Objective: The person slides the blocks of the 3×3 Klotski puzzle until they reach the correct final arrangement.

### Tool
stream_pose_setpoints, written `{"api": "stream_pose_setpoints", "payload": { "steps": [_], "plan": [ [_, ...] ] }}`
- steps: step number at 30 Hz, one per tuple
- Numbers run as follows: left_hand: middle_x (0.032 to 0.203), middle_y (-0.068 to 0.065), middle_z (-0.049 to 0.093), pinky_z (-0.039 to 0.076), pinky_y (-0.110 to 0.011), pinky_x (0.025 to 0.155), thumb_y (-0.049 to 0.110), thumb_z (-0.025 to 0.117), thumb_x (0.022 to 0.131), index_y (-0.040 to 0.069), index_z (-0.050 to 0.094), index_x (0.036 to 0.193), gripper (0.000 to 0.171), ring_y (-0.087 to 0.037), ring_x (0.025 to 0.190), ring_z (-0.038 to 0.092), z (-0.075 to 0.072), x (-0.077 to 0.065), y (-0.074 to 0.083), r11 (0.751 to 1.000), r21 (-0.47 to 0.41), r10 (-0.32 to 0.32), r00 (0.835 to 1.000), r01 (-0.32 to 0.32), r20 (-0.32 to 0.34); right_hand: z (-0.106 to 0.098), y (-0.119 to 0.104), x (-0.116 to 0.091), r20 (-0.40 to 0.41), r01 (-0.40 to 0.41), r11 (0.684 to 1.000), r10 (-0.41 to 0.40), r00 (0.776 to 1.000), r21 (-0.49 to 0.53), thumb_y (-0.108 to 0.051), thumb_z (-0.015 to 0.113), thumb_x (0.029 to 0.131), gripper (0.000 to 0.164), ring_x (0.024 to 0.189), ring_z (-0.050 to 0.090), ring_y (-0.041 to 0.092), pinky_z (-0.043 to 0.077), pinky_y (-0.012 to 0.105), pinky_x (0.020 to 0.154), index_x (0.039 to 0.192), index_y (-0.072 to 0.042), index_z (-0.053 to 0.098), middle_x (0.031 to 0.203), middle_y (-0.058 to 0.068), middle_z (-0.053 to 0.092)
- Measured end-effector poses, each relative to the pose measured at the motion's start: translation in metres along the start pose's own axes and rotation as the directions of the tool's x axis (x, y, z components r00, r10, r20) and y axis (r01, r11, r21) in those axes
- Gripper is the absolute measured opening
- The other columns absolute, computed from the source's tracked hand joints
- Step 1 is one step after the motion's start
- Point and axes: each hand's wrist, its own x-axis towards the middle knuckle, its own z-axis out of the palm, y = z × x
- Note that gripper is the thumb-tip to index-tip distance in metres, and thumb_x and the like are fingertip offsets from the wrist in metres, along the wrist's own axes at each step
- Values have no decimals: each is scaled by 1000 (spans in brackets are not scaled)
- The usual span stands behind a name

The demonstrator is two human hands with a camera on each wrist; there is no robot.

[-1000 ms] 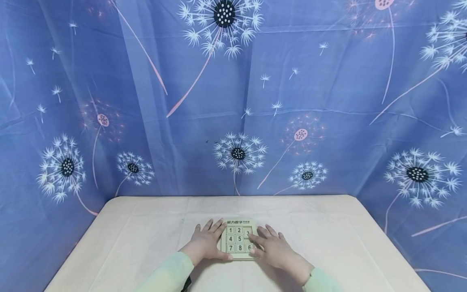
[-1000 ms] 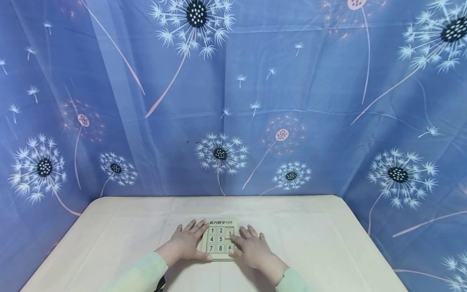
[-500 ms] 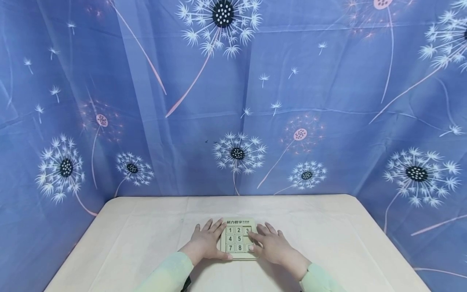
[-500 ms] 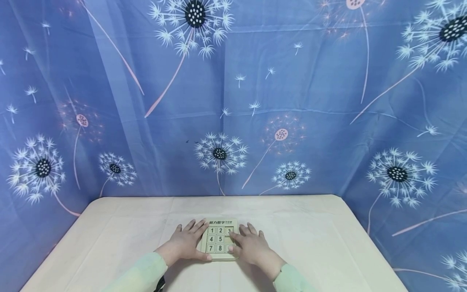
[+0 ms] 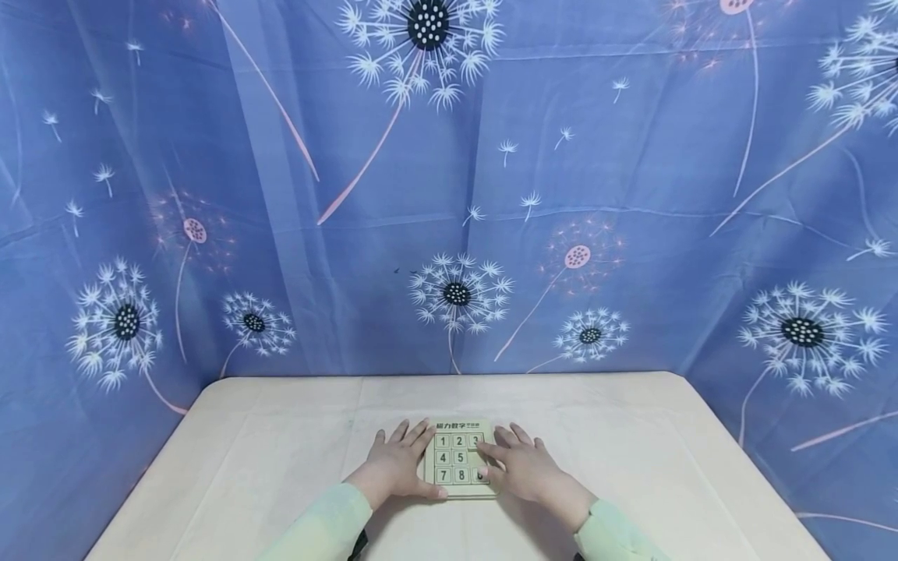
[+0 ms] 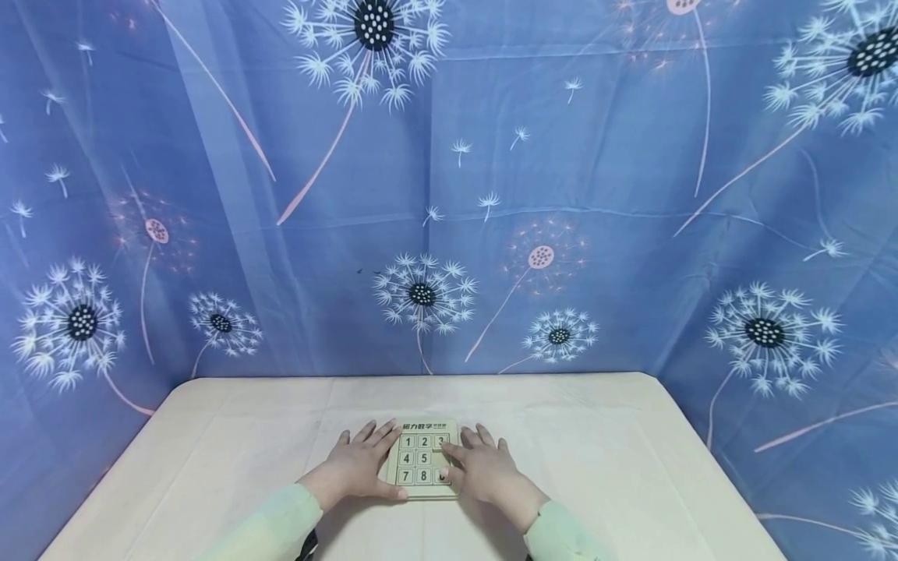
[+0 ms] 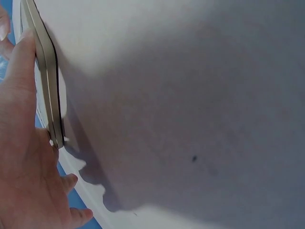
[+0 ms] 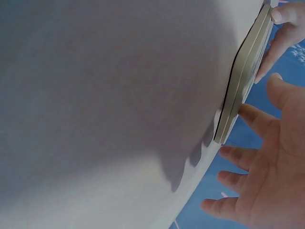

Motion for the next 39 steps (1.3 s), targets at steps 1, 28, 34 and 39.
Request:
{"api": "stream_pose_setpoints", "payload": {
  "steps": [1, 28, 34, 39],
  "plan": [
    [169, 0, 33, 27, -65, 126, 75, 75, 73, 19, 37, 160, 110, -34, 157, 30, 0, 0, 0, 1000, 0, 1, 1000, -1, -2, 0, 0, 0, 0, -1, 1000, 1, 1000, -1, -48, 61, 99, 50, 149, 36, 50, 31, 79, 114, 140, -18, 65, 157, 21, 48],
    [170, -1, 33, 25, -65, 126, 76, 76, 71, 19, 37, 160, 112, -35, 157, 30, 3, 2, -2, 1000, -17, -4, 1000, 4, 5, -7, 3, -6, -22, 67, 997, -66, 998, 32, -46, 61, 99, 54, 149, 35, 52, 30, 80, 114, 143, -15, 60, 157, 24, 47],
    [170, 0, 33, 26, -65, 126, 76, 76, 72, 18, 37, 160, 112, -34, 157, 30, 3, 2, -2, 1000, -14, 3, 1000, -3, 3, -9, 5, -17, -68, 130, 990, -126, 990, 49, -44, 60, 101, 51, 147, 37, 54, 32, 83, 110, 142, -13, 61, 157, 26, 46],
    [170, 0, 33, 26, -66, 126, 74, 76, 73, 18, 37, 160, 110, -35, 157, 30, 1, 1, -1, 1000, -17, 2, 1000, -2, 4, -10, 4, -30, -84, 146, 987, -140, 987, 67, -43, 60, 100, 51, 147, 37, 55, 31, 84, 109, 143, -14, 60, 157, 26, 45]
  ]
}}
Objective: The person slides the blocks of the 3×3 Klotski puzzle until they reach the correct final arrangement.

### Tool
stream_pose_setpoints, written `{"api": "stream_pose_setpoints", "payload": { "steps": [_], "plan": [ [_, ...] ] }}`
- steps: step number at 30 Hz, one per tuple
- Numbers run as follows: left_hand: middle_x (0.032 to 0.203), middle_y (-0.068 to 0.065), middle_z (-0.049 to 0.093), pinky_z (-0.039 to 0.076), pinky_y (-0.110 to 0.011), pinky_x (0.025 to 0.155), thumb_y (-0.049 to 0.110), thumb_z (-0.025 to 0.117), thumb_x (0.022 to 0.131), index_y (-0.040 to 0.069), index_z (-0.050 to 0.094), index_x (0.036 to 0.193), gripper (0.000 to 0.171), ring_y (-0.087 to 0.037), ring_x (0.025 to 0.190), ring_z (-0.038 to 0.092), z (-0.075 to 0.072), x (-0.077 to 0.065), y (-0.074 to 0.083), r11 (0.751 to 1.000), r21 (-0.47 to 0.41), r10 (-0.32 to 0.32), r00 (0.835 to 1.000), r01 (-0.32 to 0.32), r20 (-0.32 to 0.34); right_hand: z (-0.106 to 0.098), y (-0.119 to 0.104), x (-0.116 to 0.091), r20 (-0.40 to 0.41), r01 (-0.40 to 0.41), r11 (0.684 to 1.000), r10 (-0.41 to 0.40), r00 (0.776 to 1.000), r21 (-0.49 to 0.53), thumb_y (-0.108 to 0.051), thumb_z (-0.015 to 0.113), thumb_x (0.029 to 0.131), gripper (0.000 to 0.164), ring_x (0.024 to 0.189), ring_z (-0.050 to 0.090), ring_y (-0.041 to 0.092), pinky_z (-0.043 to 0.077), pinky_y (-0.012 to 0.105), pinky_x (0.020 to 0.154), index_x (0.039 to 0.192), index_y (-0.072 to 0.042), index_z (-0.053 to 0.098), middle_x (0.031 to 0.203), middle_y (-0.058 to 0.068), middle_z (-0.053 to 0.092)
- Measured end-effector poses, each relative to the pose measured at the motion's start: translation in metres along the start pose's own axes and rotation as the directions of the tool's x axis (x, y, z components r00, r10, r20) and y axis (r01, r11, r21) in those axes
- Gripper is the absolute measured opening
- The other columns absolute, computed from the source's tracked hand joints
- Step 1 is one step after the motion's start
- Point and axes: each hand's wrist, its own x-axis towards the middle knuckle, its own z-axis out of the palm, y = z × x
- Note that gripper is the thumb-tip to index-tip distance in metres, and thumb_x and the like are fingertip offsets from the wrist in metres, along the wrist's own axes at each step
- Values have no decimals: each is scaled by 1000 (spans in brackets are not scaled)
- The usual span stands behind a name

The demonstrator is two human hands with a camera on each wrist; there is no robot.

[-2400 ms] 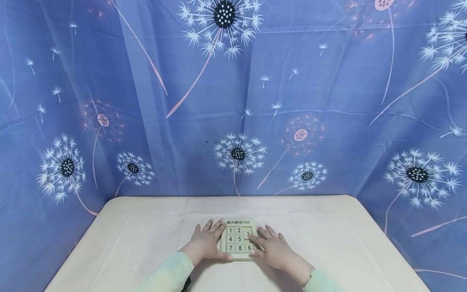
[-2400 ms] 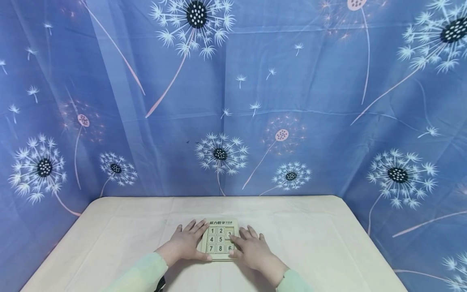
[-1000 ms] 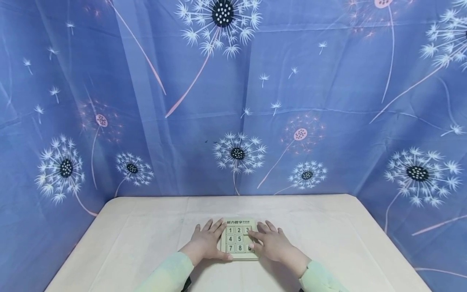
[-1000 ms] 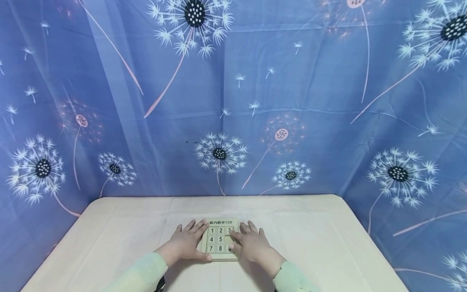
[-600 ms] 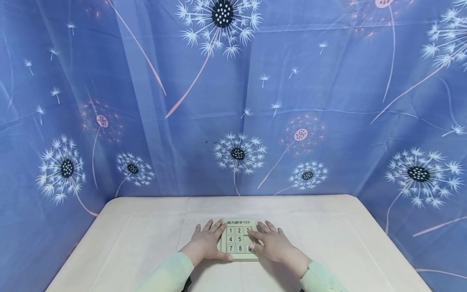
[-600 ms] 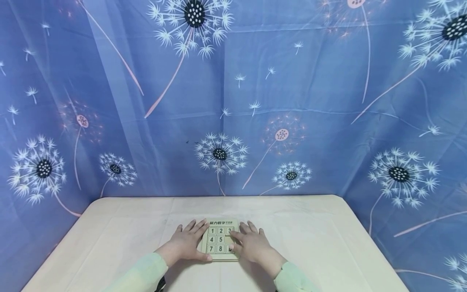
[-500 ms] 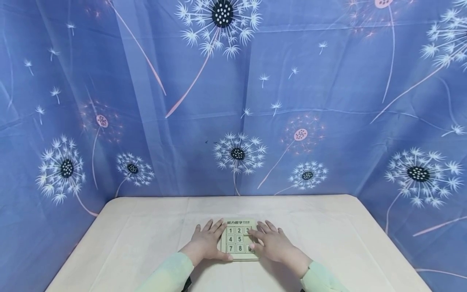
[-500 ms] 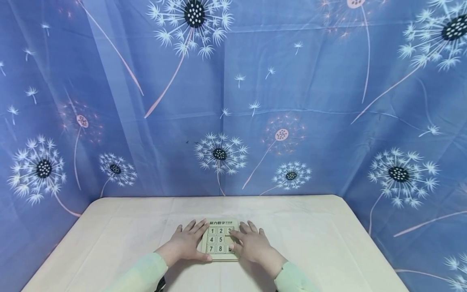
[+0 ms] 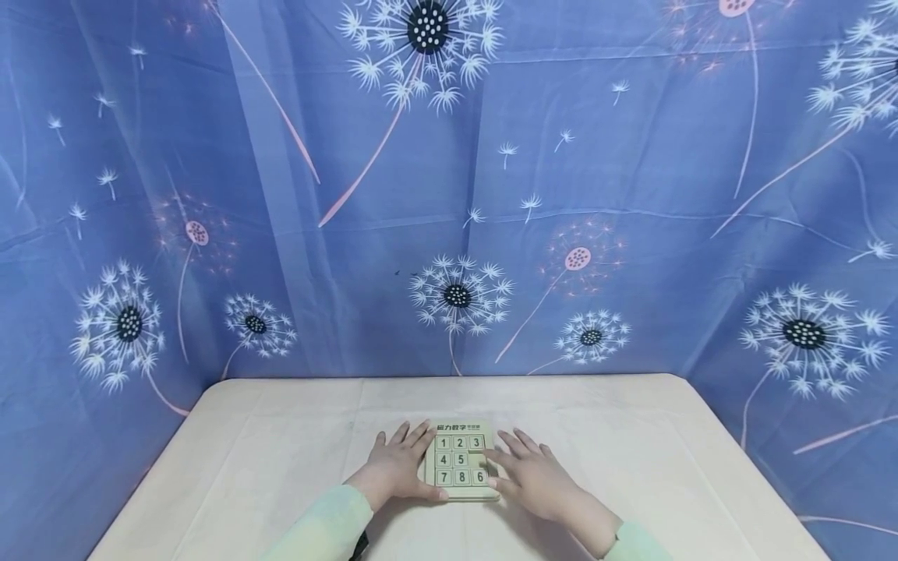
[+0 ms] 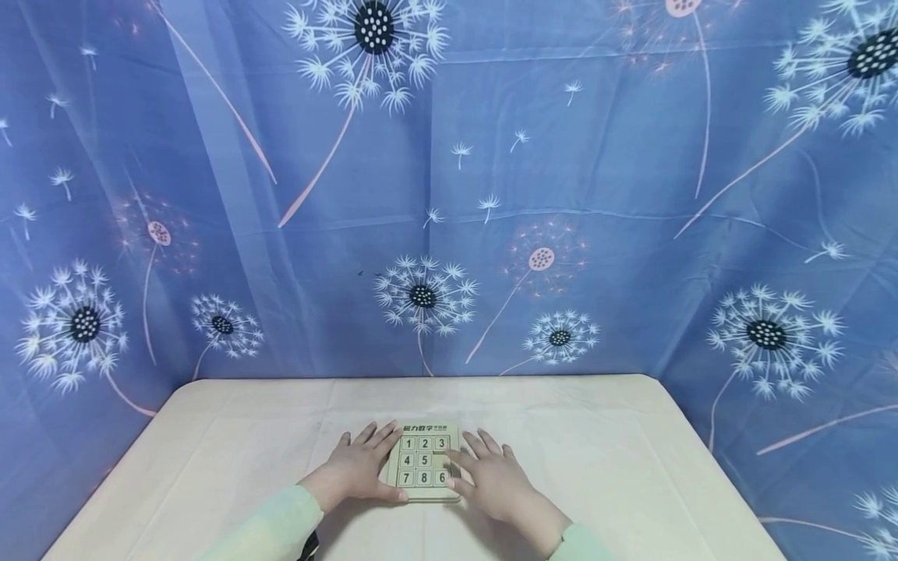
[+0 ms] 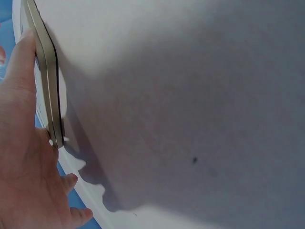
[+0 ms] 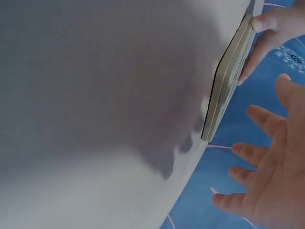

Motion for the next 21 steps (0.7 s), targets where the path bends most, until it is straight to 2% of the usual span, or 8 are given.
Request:
{"api": "stream_pose_setpoints", "payload": {
  "steps": [13, 21],
  "plan": [
    [170, 0, 33, 27, -65, 126, 75, 75, 73, 19, 37, 160, 111, -34, 157, 30, 2, 0, -1, 1000, 7, -1, 1000, 1, 1, 9, -6, -19, 12, 27, 999, -26, 1000, -23, -49, 61, 99, 55, 144, 40, 55, 34, 84, 105, 142, -15, 61, 156, 25, 48],
    [169, -1, 34, 28, -65, 125, 75, 76, 73, 18, 38, 159, 110, -34, 157, 32, 0, -1, 0, 1000, 12, 8, 1000, -8, -13, 19, -8, -25, 41, 11, 999, -10, 999, -36, -52, 60, 97, 60, 145, 40, 54, 35, 84, 104, 143, -14, 60, 156, 25, 48]
  ]
}}
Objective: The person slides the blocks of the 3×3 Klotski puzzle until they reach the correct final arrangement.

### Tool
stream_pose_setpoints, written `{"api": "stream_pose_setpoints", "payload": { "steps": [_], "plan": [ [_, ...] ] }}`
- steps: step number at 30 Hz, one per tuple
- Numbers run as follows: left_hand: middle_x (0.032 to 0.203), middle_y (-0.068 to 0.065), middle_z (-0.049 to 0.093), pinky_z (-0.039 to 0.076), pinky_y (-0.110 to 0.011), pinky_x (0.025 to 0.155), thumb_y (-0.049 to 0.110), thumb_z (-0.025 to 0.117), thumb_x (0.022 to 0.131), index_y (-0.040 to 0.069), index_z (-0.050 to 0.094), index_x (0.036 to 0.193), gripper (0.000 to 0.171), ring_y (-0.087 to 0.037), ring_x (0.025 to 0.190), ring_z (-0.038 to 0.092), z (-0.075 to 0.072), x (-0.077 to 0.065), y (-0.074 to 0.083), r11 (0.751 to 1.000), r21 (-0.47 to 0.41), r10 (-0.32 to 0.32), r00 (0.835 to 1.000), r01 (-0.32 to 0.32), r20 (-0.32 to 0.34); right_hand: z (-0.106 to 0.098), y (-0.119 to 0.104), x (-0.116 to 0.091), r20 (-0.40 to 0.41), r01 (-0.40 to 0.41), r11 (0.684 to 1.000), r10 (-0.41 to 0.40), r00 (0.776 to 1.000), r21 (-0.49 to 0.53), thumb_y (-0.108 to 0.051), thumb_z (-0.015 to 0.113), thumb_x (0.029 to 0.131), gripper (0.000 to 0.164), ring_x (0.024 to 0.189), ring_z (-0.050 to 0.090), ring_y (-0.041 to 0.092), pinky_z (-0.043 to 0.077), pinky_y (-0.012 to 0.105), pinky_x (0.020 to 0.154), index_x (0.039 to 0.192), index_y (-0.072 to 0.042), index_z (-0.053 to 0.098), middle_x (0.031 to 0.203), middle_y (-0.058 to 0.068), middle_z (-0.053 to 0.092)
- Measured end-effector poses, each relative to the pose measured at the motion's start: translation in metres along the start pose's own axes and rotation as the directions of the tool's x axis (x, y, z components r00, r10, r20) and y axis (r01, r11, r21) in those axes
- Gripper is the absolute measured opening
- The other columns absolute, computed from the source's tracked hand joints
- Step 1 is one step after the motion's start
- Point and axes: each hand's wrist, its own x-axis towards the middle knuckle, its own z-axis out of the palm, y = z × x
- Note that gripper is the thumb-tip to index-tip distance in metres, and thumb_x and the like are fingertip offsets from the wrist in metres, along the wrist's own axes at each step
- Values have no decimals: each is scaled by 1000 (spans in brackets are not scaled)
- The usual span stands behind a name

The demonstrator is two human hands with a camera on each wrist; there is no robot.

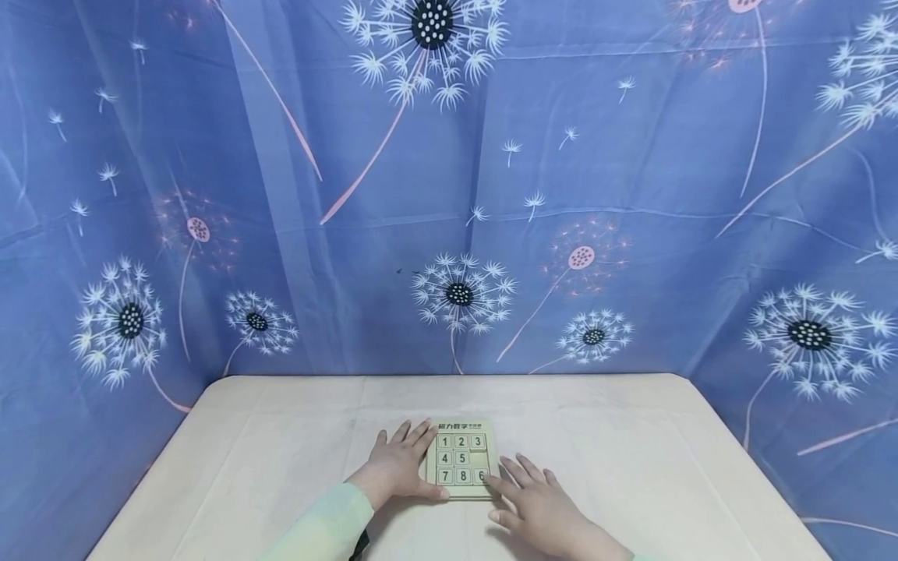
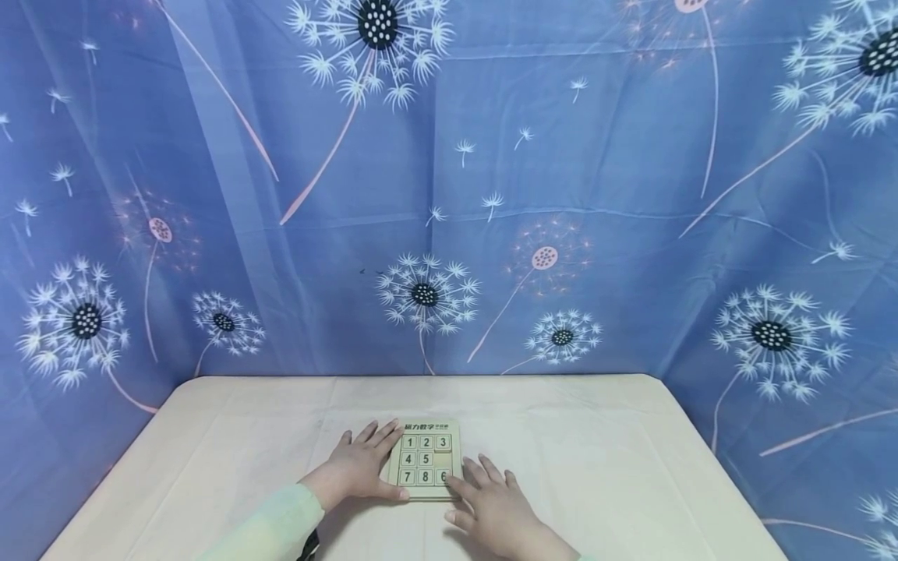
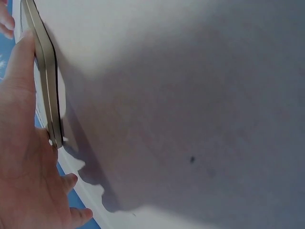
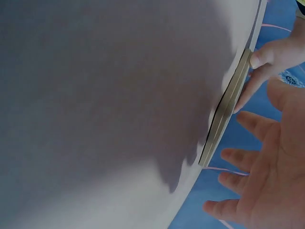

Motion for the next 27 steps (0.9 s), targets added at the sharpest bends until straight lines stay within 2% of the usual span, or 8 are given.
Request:
{"api": "stream_pose_setpoints", "payload": {
  "steps": [10, 27],
  "plan": [
    [168, -1, 35, 29, -65, 125, 75, 76, 73, 17, 38, 159, 111, -34, 156, 33, -2, -2, 1, 1000, -1, -6, 1000, 6, -6, 7, -3, -1, 42, -22, 1000, 22, 999, -15, -53, 64, 94, 64, 147, 39, 51, 34, 81, 109, 143, -13, 60, 157, 22, 48],
    [169, -1, 34, 28, -65, 125, 75, 76, 72, 18, 38, 159, 111, -35, 157, 31, 3, 1, -2, 1000, -23, -2, 1000, 2, 0, 3, -4, 0, 17, -9, 999, 9, 1000, -34, -53, 63, 95, 62, 145, 40, 53, 37, 82, 106, 141, -13, 61, 156, 25, 47]
  ]
}}
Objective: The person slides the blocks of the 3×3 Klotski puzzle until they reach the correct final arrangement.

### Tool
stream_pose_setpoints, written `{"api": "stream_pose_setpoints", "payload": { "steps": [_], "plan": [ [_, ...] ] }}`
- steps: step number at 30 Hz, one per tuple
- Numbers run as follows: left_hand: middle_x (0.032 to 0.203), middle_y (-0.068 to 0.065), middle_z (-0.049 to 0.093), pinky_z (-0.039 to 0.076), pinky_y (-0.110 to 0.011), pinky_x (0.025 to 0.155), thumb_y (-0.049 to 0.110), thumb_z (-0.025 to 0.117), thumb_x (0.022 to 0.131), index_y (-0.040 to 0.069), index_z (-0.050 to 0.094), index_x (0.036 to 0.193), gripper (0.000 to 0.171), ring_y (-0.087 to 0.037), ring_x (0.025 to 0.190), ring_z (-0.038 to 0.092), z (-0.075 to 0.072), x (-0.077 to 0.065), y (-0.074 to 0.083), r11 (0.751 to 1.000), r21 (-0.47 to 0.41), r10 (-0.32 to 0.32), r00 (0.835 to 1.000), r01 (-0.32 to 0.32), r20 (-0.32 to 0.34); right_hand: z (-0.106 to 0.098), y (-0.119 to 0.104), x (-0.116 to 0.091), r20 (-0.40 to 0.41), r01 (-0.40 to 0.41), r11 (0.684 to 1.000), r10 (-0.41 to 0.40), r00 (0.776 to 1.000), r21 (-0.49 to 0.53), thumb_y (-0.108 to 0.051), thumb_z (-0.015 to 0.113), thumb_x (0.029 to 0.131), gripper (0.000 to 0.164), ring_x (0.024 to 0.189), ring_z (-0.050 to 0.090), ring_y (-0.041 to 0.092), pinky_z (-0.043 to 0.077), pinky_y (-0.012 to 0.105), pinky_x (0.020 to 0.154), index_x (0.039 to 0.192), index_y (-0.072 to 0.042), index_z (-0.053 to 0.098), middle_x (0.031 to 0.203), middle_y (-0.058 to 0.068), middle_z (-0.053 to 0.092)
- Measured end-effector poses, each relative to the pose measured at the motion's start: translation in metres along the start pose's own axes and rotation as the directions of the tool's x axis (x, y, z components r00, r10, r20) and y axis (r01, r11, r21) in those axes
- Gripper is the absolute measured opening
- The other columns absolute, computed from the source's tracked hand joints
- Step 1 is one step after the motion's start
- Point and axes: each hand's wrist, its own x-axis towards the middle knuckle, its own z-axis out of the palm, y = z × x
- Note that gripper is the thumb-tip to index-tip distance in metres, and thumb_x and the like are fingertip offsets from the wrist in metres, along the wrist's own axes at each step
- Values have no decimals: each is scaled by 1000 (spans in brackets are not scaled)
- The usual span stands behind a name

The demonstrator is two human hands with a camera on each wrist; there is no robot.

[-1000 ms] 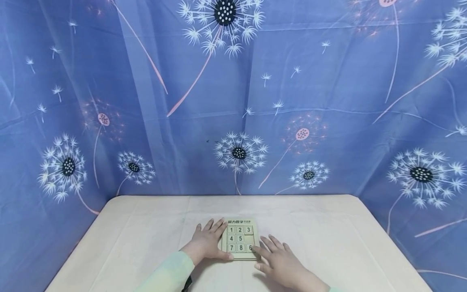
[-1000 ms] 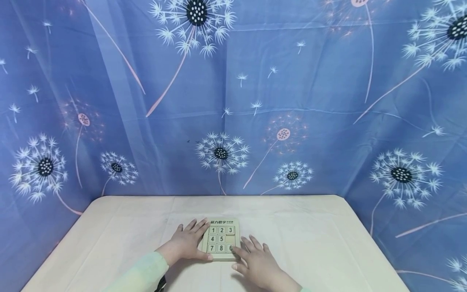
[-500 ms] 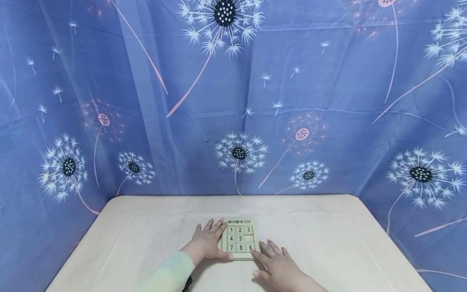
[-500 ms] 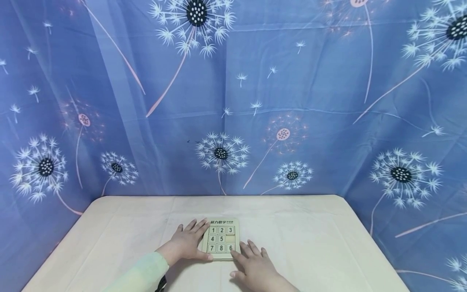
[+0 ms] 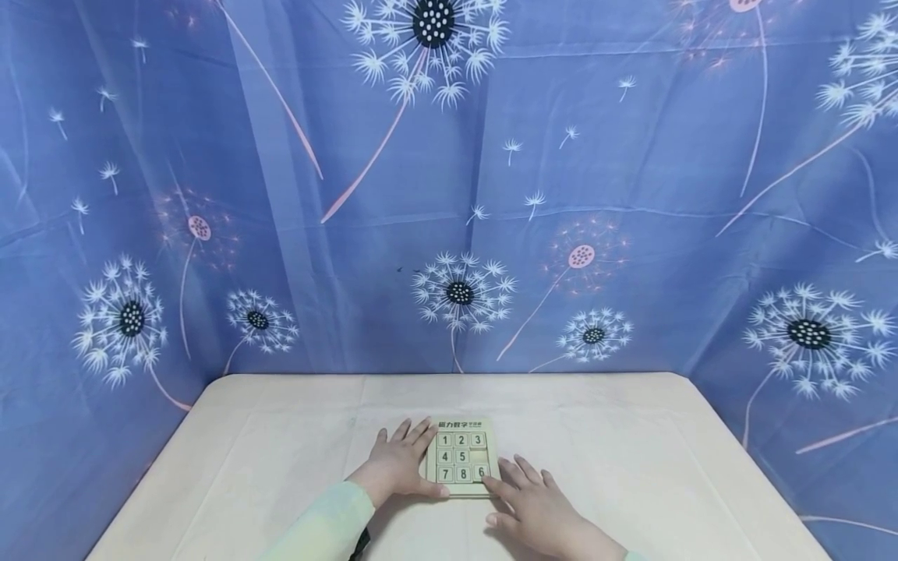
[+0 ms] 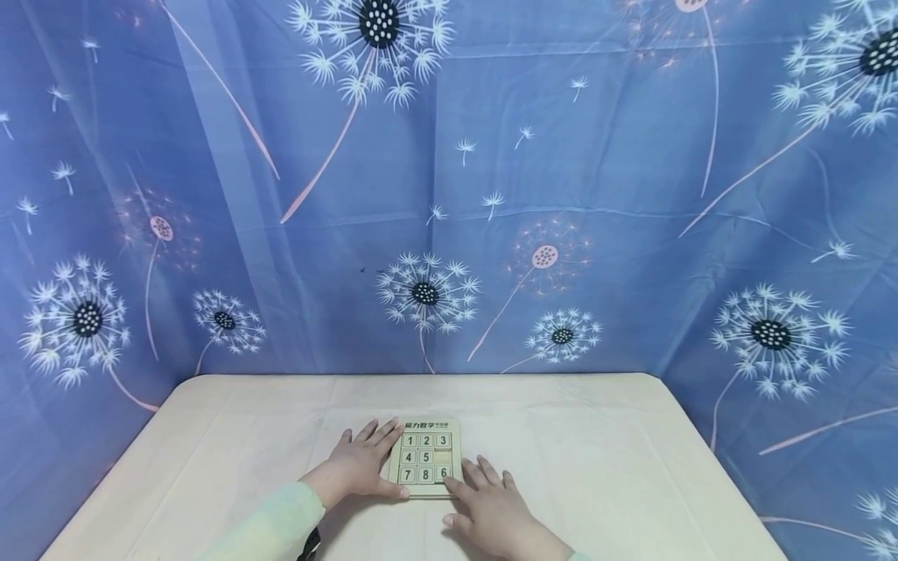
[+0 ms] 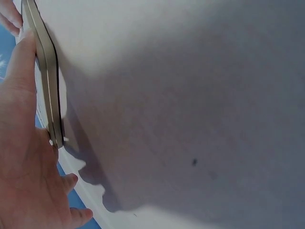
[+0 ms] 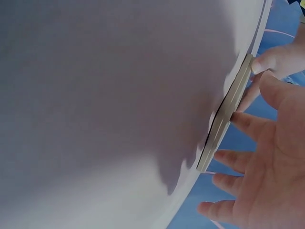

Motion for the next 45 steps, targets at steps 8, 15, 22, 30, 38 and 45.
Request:
{"api": "stream_pose_setpoints", "payload": {
  "steps": [8, 15, 22, 30, 38, 45],
  "plan": [
    [169, -1, 35, 28, -65, 125, 76, 76, 71, 18, 38, 159, 112, -34, 157, 32, 0, 1, 0, 1000, 9, -4, 1000, 4, -1, -1, 2, 3, 8, -5, 1000, 5, 1000, 7, -54, 63, 95, 61, 145, 40, 54, 36, 83, 105, 140, -13, 62, 155, 24, 48],
    [169, 0, 34, 28, -65, 125, 76, 76, 72, 19, 38, 159, 111, -34, 156, 32, -1, 1, 2, 1000, 26, -14, 1000, 14, 5, -2, 2, 5, 9, -12, 1000, 12, 1000, 11, -53, 63, 95, 60, 145, 40, 54, 35, 83, 105, 139, -13, 63, 155, 24, 48],
    [169, 1, 34, 28, -65, 125, 76, 75, 73, 19, 38, 159, 110, -34, 156, 32, -2, 1, 2, 999, 39, -20, 1000, 20, 10, -5, -2, 8, 18, -26, 999, 25, 1000, 19, -52, 63, 95, 59, 145, 40, 54, 35, 82, 106, 139, -12, 63, 154, 24, 49],
    [169, 1, 34, 29, -63, 126, 77, 75, 72, 20, 37, 160, 111, -33, 156, 33, -3, 1, 2, 999, 49, -16, 1000, 16, 4, -4, -1, 10, 14, -47, 998, 47, 999, 28, -52, 63, 95, 59, 146, 40, 53, 34, 82, 108, 139, -12, 63, 154, 24, 50],
    [168, -1, 36, 29, -64, 125, 76, 76, 72, 18, 38, 159, 112, -34, 156, 34, -1, 1, 2, 999, 38, -9, 1000, 9, -7, -4, 0, 14, 0, -32, 999, 32, 999, 10, -51, 64, 95, 58, 144, 41, 55, 35, 83, 106, 138, -12, 64, 153, 24, 51],
    [168, -1, 36, 29, -63, 125, 75, 77, 72, 17, 38, 159, 111, -34, 156, 34, -2, 0, 1, 1000, 26, -7, 1000, 8, -4, -5, 0, 17, 6, -38, 999, 38, 999, 19, -50, 64, 95, 58, 145, 40, 55, 34, 83, 107, 139, -12, 63, 153, 24, 51]
  ]
}}
